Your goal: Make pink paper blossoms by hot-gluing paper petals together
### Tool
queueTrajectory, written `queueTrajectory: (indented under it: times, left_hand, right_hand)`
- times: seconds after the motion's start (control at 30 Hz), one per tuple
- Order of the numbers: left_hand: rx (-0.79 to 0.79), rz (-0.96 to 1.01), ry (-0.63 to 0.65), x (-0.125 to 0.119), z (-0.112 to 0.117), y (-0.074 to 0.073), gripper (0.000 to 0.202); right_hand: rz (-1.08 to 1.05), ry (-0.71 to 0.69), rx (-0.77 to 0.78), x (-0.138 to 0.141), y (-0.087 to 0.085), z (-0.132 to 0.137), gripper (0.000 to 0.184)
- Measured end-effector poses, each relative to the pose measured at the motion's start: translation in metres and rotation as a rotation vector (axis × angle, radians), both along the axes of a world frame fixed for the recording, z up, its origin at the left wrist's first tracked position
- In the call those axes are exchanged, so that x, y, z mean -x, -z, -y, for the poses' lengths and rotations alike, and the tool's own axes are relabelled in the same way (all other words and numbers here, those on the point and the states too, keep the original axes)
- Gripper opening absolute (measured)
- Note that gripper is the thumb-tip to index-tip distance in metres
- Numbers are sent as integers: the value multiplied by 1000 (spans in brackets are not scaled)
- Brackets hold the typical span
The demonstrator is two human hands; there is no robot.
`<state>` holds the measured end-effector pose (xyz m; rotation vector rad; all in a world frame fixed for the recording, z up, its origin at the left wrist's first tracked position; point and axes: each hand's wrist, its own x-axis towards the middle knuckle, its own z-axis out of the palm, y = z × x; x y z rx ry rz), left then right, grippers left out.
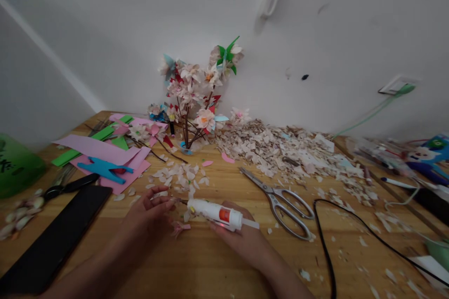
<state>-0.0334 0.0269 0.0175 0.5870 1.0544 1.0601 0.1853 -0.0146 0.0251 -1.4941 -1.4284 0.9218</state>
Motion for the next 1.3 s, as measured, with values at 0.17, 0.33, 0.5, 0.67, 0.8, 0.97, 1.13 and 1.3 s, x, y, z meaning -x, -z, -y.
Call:
queueTrajectory:
  times: [0.17, 0.33, 0.5, 0.67, 0.8, 0.97, 1.13, 1.3]
  left_hand:
    - [2, 35, 33, 0, 1, 2, 56]
    - [-1, 0, 16, 0, 0, 2, 54]
    - [-2, 18, -14, 1, -1, 4, 55]
    - [2, -6, 0, 0, -1, 3, 54]
    - [-6, 16, 37, 0, 0, 3, 55]
    - [-16, 51, 53, 0, 1, 4, 53]
    - [-15, 18, 15, 0, -1, 6, 54]
    - [-31, 6, 20, -1, 0, 5, 55]
  right_hand:
    - [116, -96, 79, 0, -1, 0, 13]
    - [90, -11, 27, -2, 0, 0, 13]
    - [115, -187, 12, 0, -6, -2, 9]
    - [187, -196, -31, -2, -3, -2, 10]
    - [198, -102, -38, -1, -2, -1, 14]
    - [234, -206, -46, -1, -9, -3, 15]
    - [250, -162, -52, -5, 0, -1, 19]
    - [238, -43, -57, -4, 3, 1, 19]
